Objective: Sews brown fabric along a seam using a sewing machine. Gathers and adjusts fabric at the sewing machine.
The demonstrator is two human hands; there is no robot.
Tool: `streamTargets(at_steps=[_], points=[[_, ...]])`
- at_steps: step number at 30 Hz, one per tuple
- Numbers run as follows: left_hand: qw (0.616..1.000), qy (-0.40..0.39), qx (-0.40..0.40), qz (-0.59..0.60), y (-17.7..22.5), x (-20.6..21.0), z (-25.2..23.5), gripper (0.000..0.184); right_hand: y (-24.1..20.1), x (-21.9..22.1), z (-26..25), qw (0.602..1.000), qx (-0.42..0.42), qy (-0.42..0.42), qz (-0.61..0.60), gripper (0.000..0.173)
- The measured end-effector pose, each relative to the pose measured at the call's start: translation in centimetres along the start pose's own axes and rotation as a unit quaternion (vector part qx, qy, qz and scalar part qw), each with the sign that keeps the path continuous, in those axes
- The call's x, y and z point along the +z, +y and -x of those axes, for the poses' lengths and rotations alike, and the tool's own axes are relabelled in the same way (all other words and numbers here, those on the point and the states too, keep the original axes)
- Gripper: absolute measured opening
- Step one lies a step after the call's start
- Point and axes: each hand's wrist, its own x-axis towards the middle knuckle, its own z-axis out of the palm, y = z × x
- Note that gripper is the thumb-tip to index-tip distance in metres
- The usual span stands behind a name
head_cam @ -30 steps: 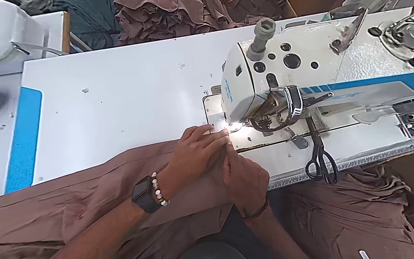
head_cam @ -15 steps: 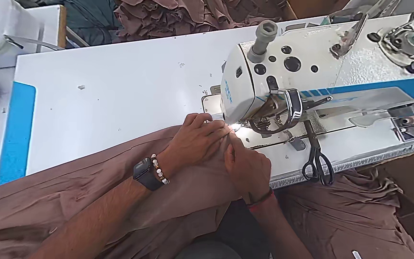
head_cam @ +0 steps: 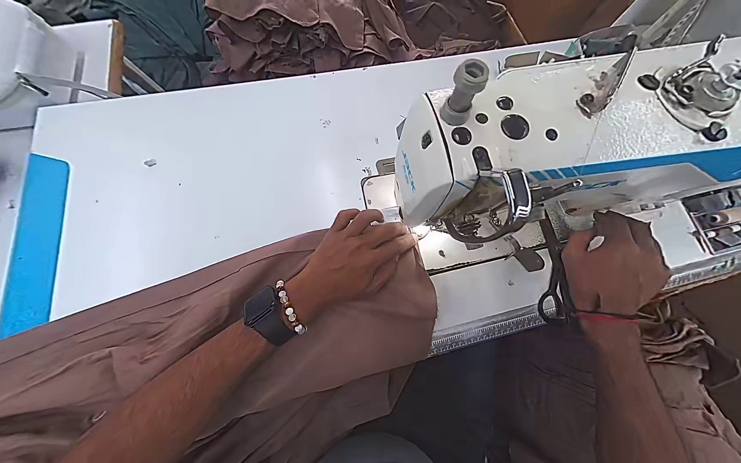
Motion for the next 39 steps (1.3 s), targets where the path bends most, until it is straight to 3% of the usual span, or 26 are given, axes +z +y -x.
streamTargets(at_steps=[3,6,8,11,17,22,29,35,39], points=[[1.000,-0.019,0.002,0.005,0.3,-0.2,0.4,0.038,-0.9,-1.0,2.4,0.997,-0.024,0.023,-0.069,0.051],[1.000,-0.013,-0.016,-0.001,0.2,-0.1,0.2,0.037,-5.2,-3.0,6.5,0.976,-0.082,0.051,-0.193,0.036],[1.000,-0.007,-0.029,-0.009,0.1,0.1,-0.1,0.036,-8.6,-3.1,9.6,0.941,-0.088,-0.055,-0.323,0.033],[0.999,-0.009,-0.034,-0.022,0.0,0.2,-0.2,0.036,-12.5,-2.2,11.9,0.850,-0.012,-0.203,-0.486,0.027],[0.999,-0.014,-0.029,-0.009,-0.1,0.2,-0.1,0.036,-14.3,-1.8,11.5,0.915,-0.044,-0.183,-0.358,0.028],[1.000,-0.012,-0.027,0.011,0.0,0.0,-0.1,0.035,-15.9,-2.1,12.2,0.937,-0.042,-0.195,-0.287,0.037],[1.000,-0.014,-0.007,0.006,0.1,-0.3,0.4,0.037,-16.5,-1.0,14.1,0.967,-0.148,-0.038,-0.204,0.031],[0.998,-0.022,-0.052,-0.037,-0.7,-0.4,-0.7,0.038,-17.5,-0.9,12.3,0.967,-0.160,-0.083,-0.178,0.034],[0.995,-0.033,-0.093,-0.030,2.1,-0.6,-0.5,0.037,-16.4,-1.9,11.1,0.948,-0.159,-0.162,-0.222,0.034]])
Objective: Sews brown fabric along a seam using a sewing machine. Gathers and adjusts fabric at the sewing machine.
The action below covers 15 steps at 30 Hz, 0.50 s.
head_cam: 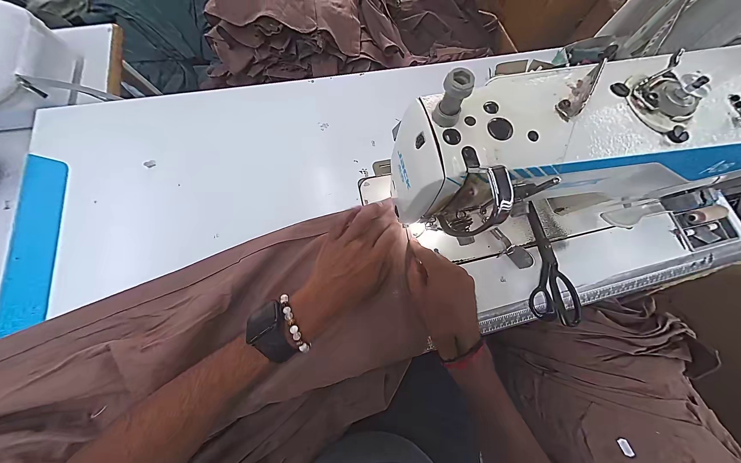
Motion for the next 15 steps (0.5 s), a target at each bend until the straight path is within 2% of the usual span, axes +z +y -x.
streamTargets(at_steps=[2,5,8,10,12,15], points=[[0.998,0.017,0.004,0.052,0.3,0.8,0.9,0.039,1.8,-1.8,0.0,0.999,0.005,0.000,-0.044,0.028],[0.994,0.022,0.043,0.102,-0.6,1.1,1.3,0.038,6.0,-5.0,-1.0,0.995,0.020,0.090,0.035,0.024],[0.991,0.023,0.066,0.116,-1.2,0.7,1.0,0.036,9.8,-6.2,-2.3,0.995,0.012,0.071,0.066,0.028],[0.989,0.024,0.074,0.127,-1.8,0.6,0.8,0.035,9.6,-5.6,-2.2,0.998,-0.026,0.038,0.035,0.024],[0.988,0.017,0.077,0.129,-2.2,0.5,0.7,0.036,7.7,-3.6,-1.8,0.998,-0.055,0.027,0.003,0.019],[0.989,0.010,0.087,0.120,-2.6,0.6,0.5,0.037,4.5,-0.3,-1.5,0.993,-0.073,0.088,0.022,0.021]])
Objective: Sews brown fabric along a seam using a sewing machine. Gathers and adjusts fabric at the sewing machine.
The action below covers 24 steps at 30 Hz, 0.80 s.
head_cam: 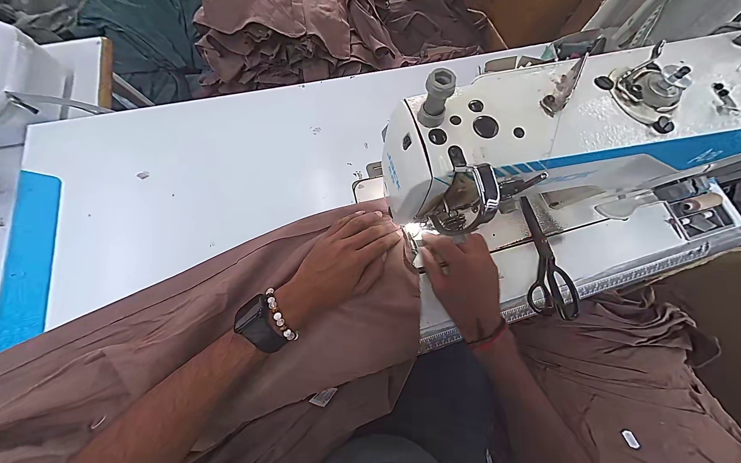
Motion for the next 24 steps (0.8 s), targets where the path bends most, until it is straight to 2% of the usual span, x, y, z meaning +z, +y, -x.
streamTargets(at_steps=[3,6,8,12,15,18,19,21,23,24], points=[[1.000,-0.012,0.014,-0.004,-0.6,-0.2,0.0,0.038,-2.0,1.4,1.0,0.997,-0.051,0.061,-0.001,0.021],[0.999,-0.030,0.043,-0.012,-1.7,-0.6,-0.3,0.040,-2.7,1.4,2.8,0.993,-0.112,0.029,-0.004,0.034],[0.996,-0.042,0.070,-0.020,-2.6,-1.0,-0.8,0.040,-2.7,1.6,3.4,0.992,-0.120,0.018,0.014,0.040],[0.994,-0.051,0.086,-0.039,-2.9,-1.1,-1.2,0.040,-3.0,2.1,3.9,0.991,-0.080,0.086,0.059,0.030],[0.998,-0.035,0.013,-0.055,0.0,0.1,-0.5,0.049,-2.9,1.7,3.8,0.993,-0.016,0.109,0.051,0.024],[0.992,-0.048,-0.073,-0.087,2.7,0.6,0.4,0.069,-3.1,1.2,1.6,0.996,0.071,0.044,0.024,0.032],[0.992,-0.039,-0.081,-0.083,3.1,0.7,0.7,0.067,-3.7,0.8,0.7,0.996,0.083,0.008,0.014,0.030],[0.996,0.000,-0.067,-0.061,3.0,0.8,0.8,0.051,-5.2,-0.6,-1.3,0.992,0.105,-0.074,-0.004,0.027],[0.997,0.005,-0.058,-0.045,2.7,0.6,0.9,0.043,-6.0,-1.1,-1.4,0.987,0.130,-0.089,-0.041,0.024],[0.997,-0.003,-0.055,-0.045,2.7,0.4,0.9,0.042,-6.0,-1.4,-0.3,0.981,0.149,-0.086,-0.091,0.030]])
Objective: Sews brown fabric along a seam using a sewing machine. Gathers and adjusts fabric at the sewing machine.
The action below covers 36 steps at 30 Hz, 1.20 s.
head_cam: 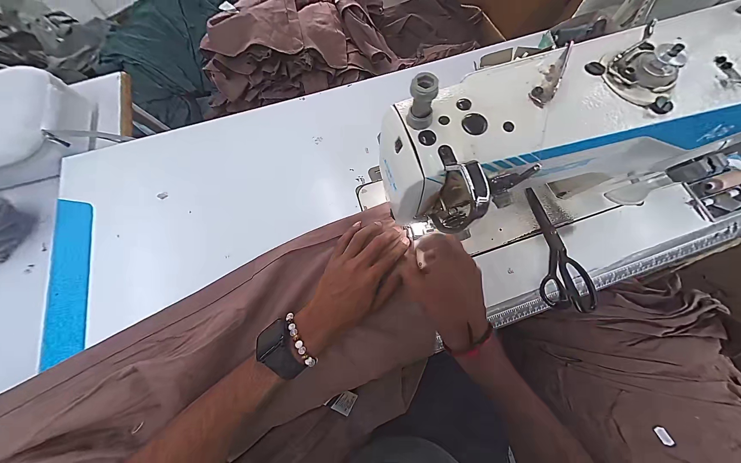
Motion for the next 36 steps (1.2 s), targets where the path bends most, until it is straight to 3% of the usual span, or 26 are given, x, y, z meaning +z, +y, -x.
streamTargets(at_steps=[2,5,7,12,18,25,30,32,34,36], points=[[1.000,-0.005,-0.002,-0.011,0.0,0.0,0.0,0.043,0.9,0.5,3.4,0.994,0.020,-0.009,-0.105,0.049],[0.999,0.019,-0.002,-0.035,0.2,0.3,-0.2,0.041,1.3,1.0,7.8,0.962,0.057,-0.013,-0.267,0.045],[0.997,0.049,0.009,-0.051,0.3,0.4,-0.6,0.037,1.2,0.2,7.7,0.952,0.063,0.013,-0.301,0.041],[0.993,0.040,0.007,-0.107,0.9,0.3,-0.4,0.034,1.5,0.6,6.8,0.975,0.083,0.028,-0.202,0.047],[0.996,0.027,-0.021,-0.087,0.8,0.3,0.0,0.034,1.1,-0.6,8.2,0.960,0.097,-0.021,-0.262,0.045],[0.994,0.050,0.077,-0.058,-2.3,-0.4,-1.5,0.032,0.1,-3.6,8.3,0.992,0.029,-0.004,-0.125,0.043],[0.983,0.036,0.172,-0.060,-4.2,-1.1,-2.8,0.029,-0.8,-4.5,4.0,0.998,-0.059,0.022,0.007,0.039],[0.992,0.000,0.120,-0.041,-2.7,-1.4,-2.3,0.026,-0.6,-3.3,0.9,0.996,-0.039,-0.020,0.081,0.043],[0.999,-0.032,-0.012,0.019,0.1,-1.4,-1.1,0.029,0.2,-2.0,-1.2,0.985,0.009,-0.111,0.129,0.048],[0.992,-0.029,-0.098,0.072,1.2,-0.9,-0.2,0.037,2.0,-1.1,-0.9,0.991,-0.017,-0.061,0.114,0.051]])
